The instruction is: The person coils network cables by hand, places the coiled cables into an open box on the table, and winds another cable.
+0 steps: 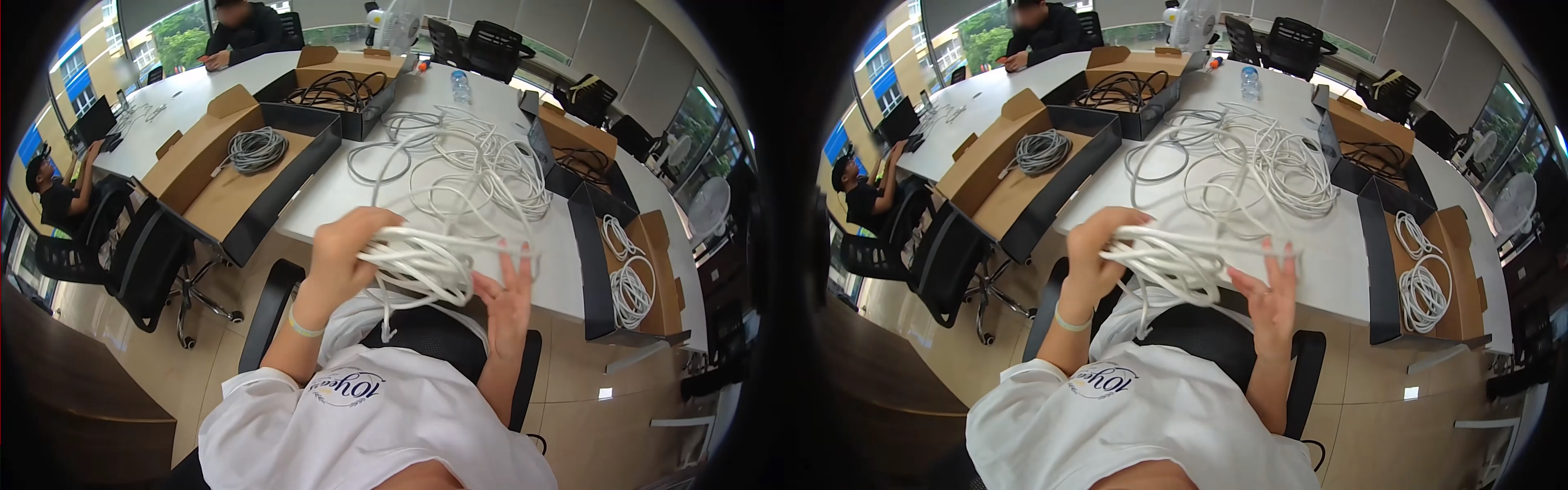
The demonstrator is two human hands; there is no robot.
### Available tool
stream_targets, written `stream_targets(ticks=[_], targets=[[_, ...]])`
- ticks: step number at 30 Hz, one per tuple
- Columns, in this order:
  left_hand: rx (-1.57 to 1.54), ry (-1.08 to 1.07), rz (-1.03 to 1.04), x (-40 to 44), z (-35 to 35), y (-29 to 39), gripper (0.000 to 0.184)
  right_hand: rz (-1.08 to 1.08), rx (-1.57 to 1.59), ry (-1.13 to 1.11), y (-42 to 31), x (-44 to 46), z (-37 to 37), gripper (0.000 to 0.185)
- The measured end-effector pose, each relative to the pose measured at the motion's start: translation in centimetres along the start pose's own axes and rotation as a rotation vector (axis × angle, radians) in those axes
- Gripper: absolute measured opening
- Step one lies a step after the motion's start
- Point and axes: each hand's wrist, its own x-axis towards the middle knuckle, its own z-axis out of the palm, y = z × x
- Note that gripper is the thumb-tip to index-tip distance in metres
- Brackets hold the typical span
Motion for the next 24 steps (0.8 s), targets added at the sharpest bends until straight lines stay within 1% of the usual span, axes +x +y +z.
stream_targets(ticks=[2, 3, 4, 5, 6, 7, 8, 9, 11, 12, 13, 15, 16, 17, 18, 20, 21, 22, 23, 24], targets=[[-0.081, 0.240, -0.066, -0.7, -0.6, -1.1, 0.028, -0.161, -0.152, 0.249, -0.8, -0.3, 0.7, 0.076], [-0.100, 0.366, -0.052, -0.4, -1.1, -1.3, 0.025, -0.228, -0.250, 0.354, -1.5, -0.3, 0.7, 0.074], [-0.095, 0.407, -0.098, -0.6, -1.8, -1.9, 0.025, -0.219, -0.292, 0.479, -2.0, -0.2, 0.4, 0.070], [-0.089, 0.445, -0.151, -1.0, -2.6, -2.5, 0.024, -0.215, -0.301, 0.490, -2.4, -0.4, 0.0, 0.070], [-0.044, 0.459, -0.127, -1.2, -3.0, -3.0, 0.025, -0.178, -0.248, 0.466, -2.7, -0.7, -0.3, 0.068], [-0.083, 0.475, -0.179, -1.5, -3.1, -3.4, 0.024, -0.138, -0.193, 0.442, -3.0, -0.9, -0.3, 0.066], [-0.119, 0.490, -0.232, -1.9, -3.2, -3.8, 0.024, -0.111, -0.184, 0.487, -3.1, -0.7, 0.3, 0.069], [-0.132, 0.502, -0.223, -2.0, -3.1, -4.4, 0.022, -0.101, -0.189, 0.495, -3.0, -1.1, 0.1, 0.069], [-0.159, 0.544, -0.259, -1.9, -2.9, -4.7, 0.019, 0.085, 0.371, 0.343, -2.8, -1.7, -1.5, 0.071], [-0.151, 0.537, -0.282, -2.1, -2.9, -5.1, 0.018, 0.019, 0.661, 0.178, -2.1, -1.8, -2.3, 0.063], [-0.184, 0.544, -0.303, -2.2, -2.9, -5.5, 0.018, 0.025, 0.658, 0.193, -1.6, -2.0, -2.9, 0.063], [-0.257, 0.569, -0.310, -2.3, -2.8, -6.2, 0.019, -0.013, 0.797, 0.308, -1.2, -2.1, -4.0, 0.052], [-0.360, 0.592, -0.322, -2.4, -2.9, -6.8, 0.018, 0.023, 0.762, 0.353, -1.2, -2.2, -4.2, 0.044], [-0.463, 0.615, -0.335, -2.5, -2.9, -7.2, 0.017, 0.018, 0.757, 0.353, -1.0, -2.2, -4.8, 0.044], [-0.536, 0.692, -0.358, -1.8, -3.0, -6.8, 0.017, 0.019, 0.693, 0.351, -0.6, -2.2, -5.5, 0.042], [-0.641, 0.717, -0.487, -3.0, -3.9, -9.5, 0.019, 0.024, 0.627, 0.359, -0.2, -2.6, -7.1, 0.041], [-0.731, 0.794, -0.562, -2.3, -4.2, -8.9, 0.023, -0.028, 0.764, 0.392, -0.3, -2.8, -8.0, 0.039], [-1.081, 0.706, -0.657, -4.1, -5.3, -11.6, 0.021, -0.081, 0.900, 0.426, -0.4, -3.1, -8.7, 0.037], [-0.798, 0.839, -0.559, -2.8, -4.9, -9.4, 0.020, -0.132, 0.844, 0.446, -0.5, -3.2, -9.0, 0.035], [-0.824, 0.825, -0.540, -3.0, -5.2, -10.0, 0.020, -0.134, 0.845, 0.444, -0.6, -3.1, -9.3, 0.035]])
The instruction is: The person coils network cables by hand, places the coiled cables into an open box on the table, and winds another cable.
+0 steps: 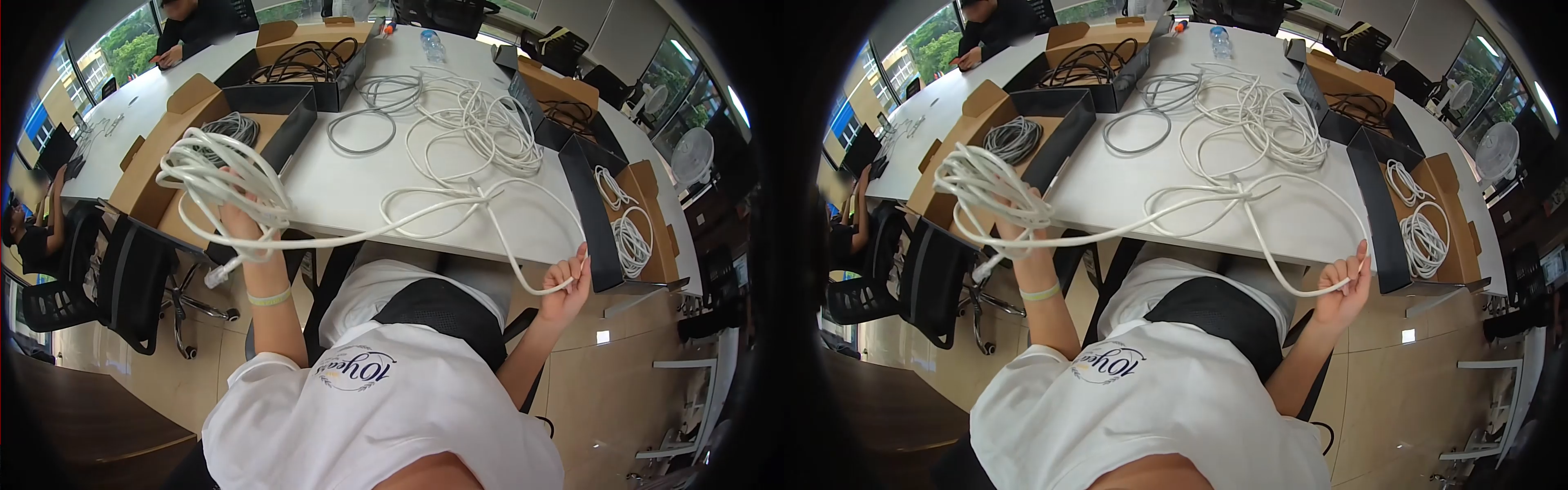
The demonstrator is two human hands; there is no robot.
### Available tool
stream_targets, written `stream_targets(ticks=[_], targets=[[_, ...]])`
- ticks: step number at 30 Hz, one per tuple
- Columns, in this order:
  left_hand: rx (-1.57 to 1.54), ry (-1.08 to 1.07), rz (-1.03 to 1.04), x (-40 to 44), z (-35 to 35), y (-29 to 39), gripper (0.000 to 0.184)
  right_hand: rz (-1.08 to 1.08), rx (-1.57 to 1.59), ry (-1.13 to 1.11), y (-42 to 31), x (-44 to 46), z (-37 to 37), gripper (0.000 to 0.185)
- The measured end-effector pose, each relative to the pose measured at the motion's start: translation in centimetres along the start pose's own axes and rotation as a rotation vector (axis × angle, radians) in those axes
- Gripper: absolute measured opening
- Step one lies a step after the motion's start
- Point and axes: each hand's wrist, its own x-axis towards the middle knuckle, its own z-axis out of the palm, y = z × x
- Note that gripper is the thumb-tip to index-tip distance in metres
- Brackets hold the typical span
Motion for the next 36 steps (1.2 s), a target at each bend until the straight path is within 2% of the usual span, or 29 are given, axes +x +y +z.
stream_targets(ticks=[1, 2, 3, 4, 5, 6, 7, 9, 11, 13, 14, 15, 17, 18, 19, 21, 23, 24, 25, 27, 28, 29, 31, 33, 34, 35, 36], targets=[[-0.022, -0.022, 0.001, 0.4, -0.8, -0.2, 0.020, -0.039, -0.144, -0.032, -0.1, 0.1, 0.0, 0.035], [0.090, -0.112, -0.035, 0.5, -1.4, -0.2, 0.021, -0.074, -0.288, -0.055, -0.1, -0.2, -0.1, 0.036], [0.046, -0.089, -0.003, -0.5, 0.2, 0.0, 0.021, -0.067, -0.285, -0.047, 0.7, -0.7, 0.8, 0.036], [-0.100, -0.227, -0.071, -0.7, 0.5, -0.1, 0.021, -0.148, -0.544, 0.090, 1.8, -0.8, 2.0, 0.037], [-0.190, -0.257, -0.109, -0.9, 1.0, -0.8, 0.020, -0.228, -0.803, 0.223, 2.6, -0.8, 2.7, 0.037], [-0.211, -0.182, -0.158, -1.1, 1.3, -1.7, 0.021, -0.165, -0.831, 0.010, 2.3, -0.8, 1.7, 0.040], [-0.167, -0.329, -0.140, -1.3, 1.6, -1.9, 0.021, -0.155, -0.825, 0.001, 2.3, -0.8, 0.9, 0.040], [-0.323, -0.323, -0.215, -1.4, 2.5, -3.2, 0.041, -0.256, -0.987, 0.264, 4.3, -1.1, 3.3, 0.046], [-0.409, -0.237, -0.217, -2.2, 4.3, -3.5, 0.033, -0.316, -0.997, 0.251, 5.3, -1.5, 4.9, 0.049], [-0.300, -0.371, -0.158, -2.3, 4.4, -4.1, 0.026, -0.381, -1.006, 0.249, 6.1, -2.4, 6.2, 0.053], [-0.305, -0.447, -0.157, -2.6, 4.9, -4.0, 0.025, -0.485, -1.206, 0.093, 6.6, -2.9, 6.8, 0.063], [-0.149, -0.367, -0.072, -2.6, 5.7, -4.7, 0.025, -0.589, -1.402, -0.067, 7.2, -3.6, 7.3, 0.073], [-0.181, -0.057, -0.187, -4.2, 8.4, -3.9, 0.015, -0.584, -1.542, -0.404, 8.8, -5.2, 8.4, 0.104], [0.006, -0.172, -0.193, -3.9, 8.0, -4.1, 0.012, -0.561, -1.642, -0.532, 9.6, -5.8, 9.9, 0.116], [-0.046, -0.245, -0.209, -4.2, 8.2, -4.3, 0.008, -0.535, -1.739, -0.661, 10.5, -5.9, 11.2, 0.128], [0.024, -0.297, -0.169, -4.8, 9.3, -4.4, 0.006, -0.558, -1.738, -0.808, 12.2, -4.9, 12.1, 0.143], [0.141, -0.335, -0.084, -5.9, 10.3, -3.9, 0.009, -0.692, -1.713, -0.845, 13.7, -3.4, 11.8, 0.143], [0.193, -0.366, -0.007, -6.1, 10.4, -4.0, 0.012, -0.757, -1.692, -0.832, 14.2, -2.9, 11.4, 0.135], [0.244, -0.394, 0.070, -6.2, 10.2, -4.2, 0.016, -0.764, -1.698, -0.829, 14.3, -2.6, 11.4, 0.135], [0.269, -0.416, 0.067, -6.0, 10.4, -4.2, 0.021, -0.760, -1.662, -0.733, 14.0, -2.3, 11.4, 0.123], [0.306, -0.442, 0.066, -6.0, 10.3, -3.6, 0.021, -0.760, -1.670, -0.734, 13.7, -2.3, 11.2, 0.123], [0.392, -0.451, 0.178, -5.6, 10.4, -3.7, 0.021, -0.623, -1.604, -0.687, 13.3, -2.3, 11.0, 0.118], [0.394, -0.464, 0.148, -6.6, 10.7, -3.0, 0.021, -0.411, -1.366, -0.579, 12.7, -2.2, 10.8, 0.102], [0.406, -0.563, -0.079, -7.0, 10.3, -2.4, 0.023, -0.219, -1.139, -0.415, 12.4, -2.6, 10.6, 0.092], [0.431, -0.648, -0.176, -7.2, 10.3, -1.7, 0.023, -0.166, -1.067, -0.330, 12.2, -3.0, 11.1, 0.074], [0.296, -0.709, -0.175, -7.4, 10.6, -1.7, 0.022, -0.085, -0.997, -0.289, 11.8, -2.8, 10.4, 0.065], [0.246, -0.722, -0.307, -7.7, 10.7, -1.8, 0.020, -0.004, -0.926, -0.245, 11.3, -2.6, 9.5, 0.058]])
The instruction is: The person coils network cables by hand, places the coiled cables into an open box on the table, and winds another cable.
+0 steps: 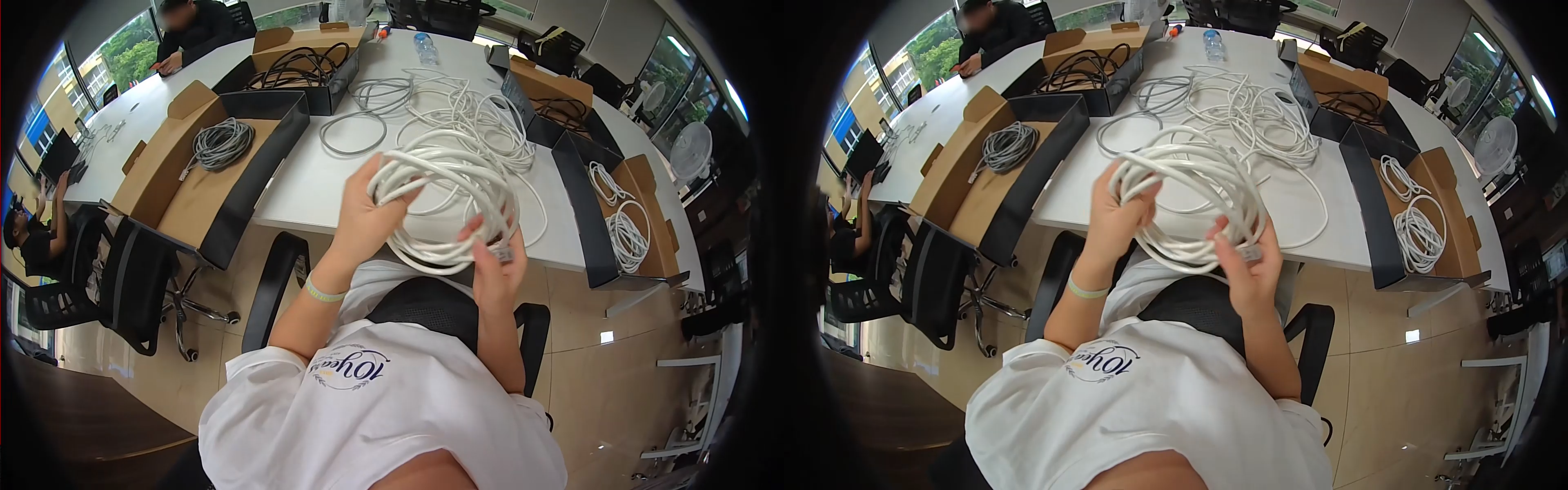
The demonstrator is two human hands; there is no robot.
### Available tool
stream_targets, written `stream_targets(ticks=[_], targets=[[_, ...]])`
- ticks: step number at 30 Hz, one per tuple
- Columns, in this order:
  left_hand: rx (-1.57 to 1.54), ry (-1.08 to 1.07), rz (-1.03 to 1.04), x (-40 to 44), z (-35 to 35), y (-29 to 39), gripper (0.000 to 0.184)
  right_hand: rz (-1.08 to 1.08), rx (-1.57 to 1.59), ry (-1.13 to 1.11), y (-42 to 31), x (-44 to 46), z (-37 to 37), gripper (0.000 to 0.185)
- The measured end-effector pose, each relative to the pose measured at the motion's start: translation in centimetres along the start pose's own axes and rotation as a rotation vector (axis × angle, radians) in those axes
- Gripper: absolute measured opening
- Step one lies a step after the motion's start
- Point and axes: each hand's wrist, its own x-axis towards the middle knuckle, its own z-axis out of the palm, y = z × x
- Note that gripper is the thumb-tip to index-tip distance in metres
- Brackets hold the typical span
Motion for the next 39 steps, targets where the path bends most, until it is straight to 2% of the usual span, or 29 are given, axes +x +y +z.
stream_targets(ticks=[1, 2, 4, 6, 8, 10, 12, 13, 15, 16, 17, 19, 20, 22, 23, 25, 26, 28, 29, 31, 33, 35, 37, 38, 39], targets=[[-0.086, -0.039, -0.097, -0.1, 0.2, -0.2, 0.018, -0.021, 0.040, 0.018, 0.1, 0.2, -0.3, 0.044], [-0.135, -0.108, -0.145, -0.3, 0.1, -0.9, 0.017, 0.010, 0.163, -0.035, 0.0, 0.5, -0.6, 0.043], [-0.435, -0.312, -0.286, -0.6, -0.1, -1.2, 0.020, 0.095, 0.392, -0.149, 0.2, 0.9, -1.7, 0.042], [-0.451, -0.392, -0.257, -0.4, -0.2, -1.4, 0.018, 0.126, 0.626, -0.289, 1.1, 0.9, -2.2, 0.045], [-0.821, -0.560, -0.352, -0.2, -1.2, -3.0, 0.025, 0.168, 0.707, -0.302, 1.1, 0.0, -1.8, 0.045], [-0.896, -0.610, -0.355, -0.3, -1.3, -3.8, 0.028, 0.169, 0.779, -0.307, 0.9, -0.2, -1.3, 0.041], [-0.501, -0.326, -0.307, -0.9, -0.6, -2.6, 0.026, 0.163, 0.834, -0.341, 0.9, 0.2, -1.1, 0.036], [-0.245, -0.208, -0.256, -1.0, -0.1, -1.3, 0.031, 0.171, 0.847, -0.269, 1.2, 0.2, -1.3, 0.034], [0.306, 0.075, 0.284, -0.7, 1.0, -2.2, 0.041, 0.175, 0.805, -0.127, 1.1, 0.0, -0.9, 0.026], [0.304, 0.072, 0.162, -1.5, 0.9, -1.6, 0.054, 0.178, 0.803, -0.130, 1.0, -0.1, -0.7, 0.026], [0.304, 0.075, 0.164, -1.5, 0.5, -1.7, 0.054, 0.138, 0.735, -0.109, 1.0, -0.2, -0.4, 0.023], [0.551, 0.087, 0.534, -1.2, -0.4, -2.9, 0.065, 0.096, 0.666, -0.093, 0.5, -0.1, -0.2, 0.021], [0.330, -0.014, 0.467, -1.6, -0.4, -3.3, 0.072, 0.101, 0.743, -0.044, -0.1, 0.0, -0.1, 0.019], [0.003, -0.139, 0.204, -2.8, 0.4, -3.6, 0.073, 0.102, 0.911, -0.020, -1.1, 0.4, -0.5, 0.018], [-0.097, -0.123, 0.181, -3.7, 0.9, -4.1, 0.072, 0.105, 0.908, -0.022, -1.5, 0.5, -0.8, 0.018], [0.061, -0.188, 0.348, -4.7, 0.7, -4.1, 0.065, 0.001, 1.016, -0.008, -2.5, 0.8, -1.2, 0.019], [0.218, -0.114, 0.534, -4.7, 0.0, -3.7, 0.042, -0.051, 0.992, 0.030, -2.8, 0.8, -1.7, 0.019], [0.020, -0.230, 0.341, -5.1, -1.2, -2.1, 0.024, -0.093, 0.998, 0.038, -3.6, 1.1, -2.8, 0.018], [-0.218, -0.428, 0.082, -4.9, -1.5, -0.7, 0.030, -0.129, 1.006, 0.053, -4.0, 1.2, -3.3, 0.018], [-0.233, -0.778, -0.360, -4.6, -1.2, 1.2, 0.042, -0.127, 1.048, -0.023, -5.2, 1.2, -3.7, 0.018], [-0.249, -0.865, -0.626, -4.9, -0.1, 0.7, 0.054, -0.120, 1.079, -0.083, -5.7, 0.9, -3.3, 0.019], [-0.417, -0.718, -0.674, -5.4, 0.4, -0.4, 0.058, -0.073, 1.163, -0.190, -6.1, 0.3, -2.2, 0.020], [-0.490, -0.658, -0.488, -4.6, 1.0, -1.2, 0.059, 0.012, 1.229, -0.263, -5.5, -0.5, -2.4, 0.025], [-0.637, -0.545, -0.495, -4.3, 0.8, -2.3, 0.060, 0.020, 1.232, -0.301, -4.9, -1.1, -2.6, 0.030], [-0.758, -0.528, -0.454, -3.8, 0.7, -1.5, 0.060, 0.025, 1.131, -0.378, -4.7, -1.2, -2.6, 0.036]])
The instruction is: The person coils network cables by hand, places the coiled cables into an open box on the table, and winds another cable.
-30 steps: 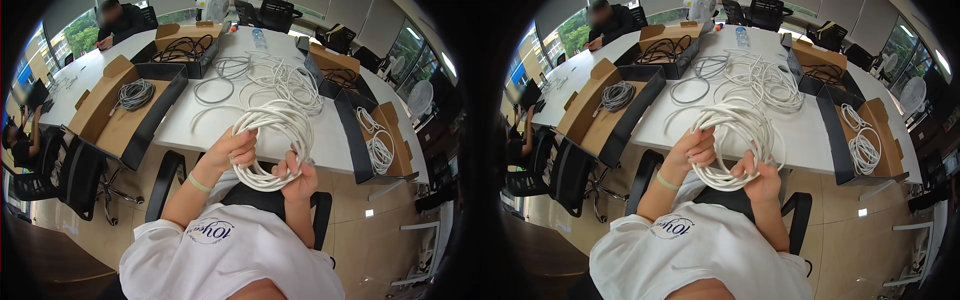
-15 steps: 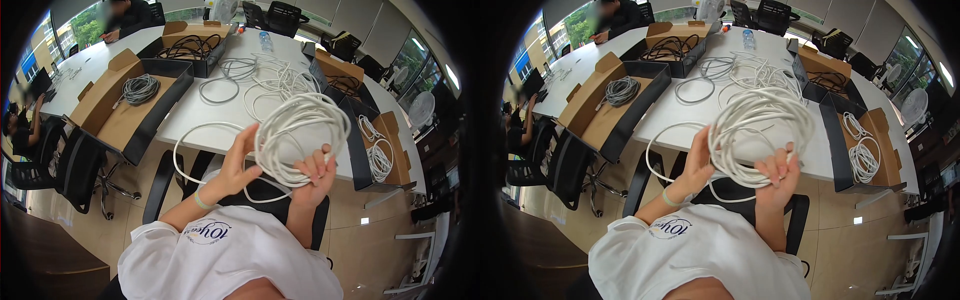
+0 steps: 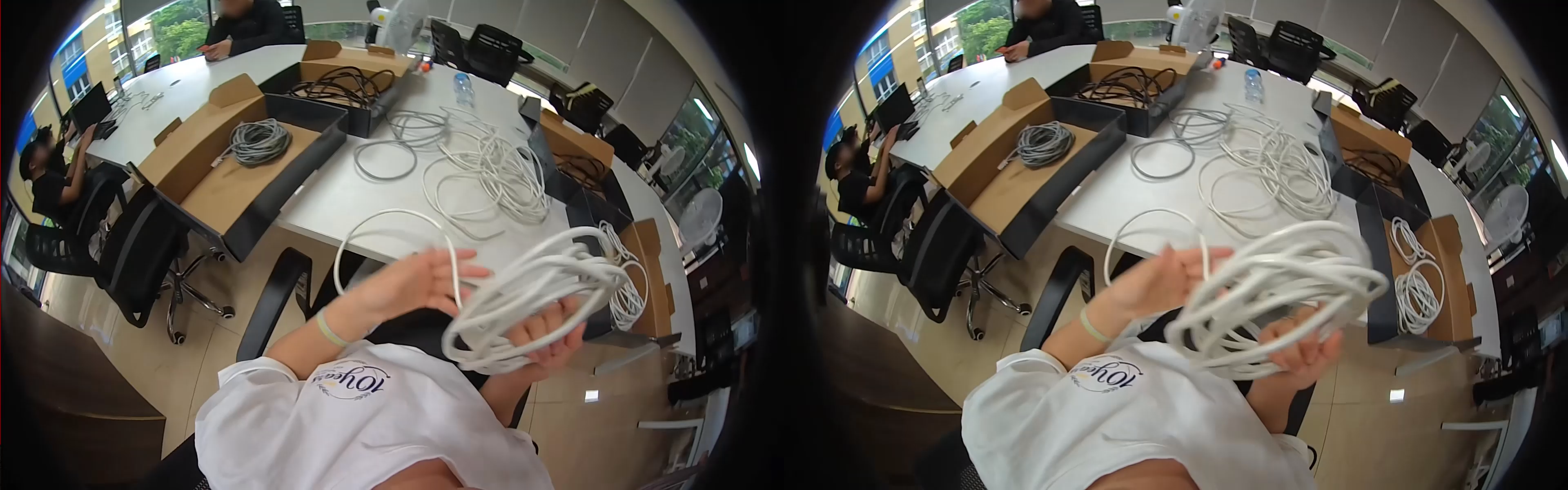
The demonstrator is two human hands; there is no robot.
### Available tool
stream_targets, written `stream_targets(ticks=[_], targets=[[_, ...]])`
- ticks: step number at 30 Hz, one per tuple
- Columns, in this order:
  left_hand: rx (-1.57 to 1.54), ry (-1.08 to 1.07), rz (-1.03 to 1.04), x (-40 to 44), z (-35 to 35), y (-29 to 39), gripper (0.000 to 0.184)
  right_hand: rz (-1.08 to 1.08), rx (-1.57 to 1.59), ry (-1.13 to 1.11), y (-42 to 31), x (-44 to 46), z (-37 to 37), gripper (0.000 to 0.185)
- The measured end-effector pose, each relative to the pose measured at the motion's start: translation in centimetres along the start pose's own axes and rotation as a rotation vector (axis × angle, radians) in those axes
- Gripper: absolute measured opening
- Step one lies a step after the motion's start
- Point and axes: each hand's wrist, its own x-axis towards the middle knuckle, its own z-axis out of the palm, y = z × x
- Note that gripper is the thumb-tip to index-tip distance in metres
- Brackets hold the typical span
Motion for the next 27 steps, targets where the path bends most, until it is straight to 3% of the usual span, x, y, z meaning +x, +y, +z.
stream_targets(ticks=[1, 5, 7, 11, 14, 16, 18, 19, 22, 25, 27], targets=[[-0.132, 0.073, 0.000, -0.1, 1.1, 1.2, 0.060, 0.039, -0.102, -0.043, -0.2, -0.2, -0.4, 0.038], [0.282, 0.141, 0.184, -0.9, 0.7, 3.3, 0.065, 0.179, -0.258, -0.083, -0.2, -0.8, -2.0, 0.038], [0.230, 0.212, 0.280, -0.8, 0.3, 4.2, 0.058, 0.174, -0.195, -0.072, 0.3, -0.8, -2.0, 0.036], [0.133, 0.360, 0.462, -1.3, -0.6, 6.5, 0.051, 0.200, -0.436, 0.043, -0.7, -1.7, -3.0, 0.036], [0.164, 0.331, 0.485, -2.2, -0.4, 7.0, 0.049, 0.207, -0.465, 0.007, -1.2, -1.4, -3.0, 0.040], [0.304, 0.433, 0.554, -2.1, -0.1, 7.0, 0.047, 0.131, -0.610, 0.028, -1.0, -1.3, -1.9, 0.040], [0.206, 0.599, 0.723, -2.2, -1.7, 8.1, 0.045, 0.148, -0.538, -0.079, -2.1, -1.8, -2.3, 0.032], [0.004, 0.529, 0.745, -2.7, -2.6, 9.1, 0.044, 0.178, -0.499, -0.144, -3.1, -2.1, -2.6, 0.031], [0.154, 0.446, 0.684, -3.8, -2.8, 9.4, 0.044, 0.089, -0.470, -0.087, -4.3, -3.3, -2.5, 0.034], [0.206, 0.559, 0.713, -3.6, -1.6, 9.4, 0.043, -0.024, -0.519, -0.017, -4.5, -3.5, -2.5, 0.038], [0.180, 0.641, 0.868, -3.6, -2.5, 9.7, 0.042, -0.050, -0.544, -0.024, -4.7, -3.5, -2.3, 0.042]])
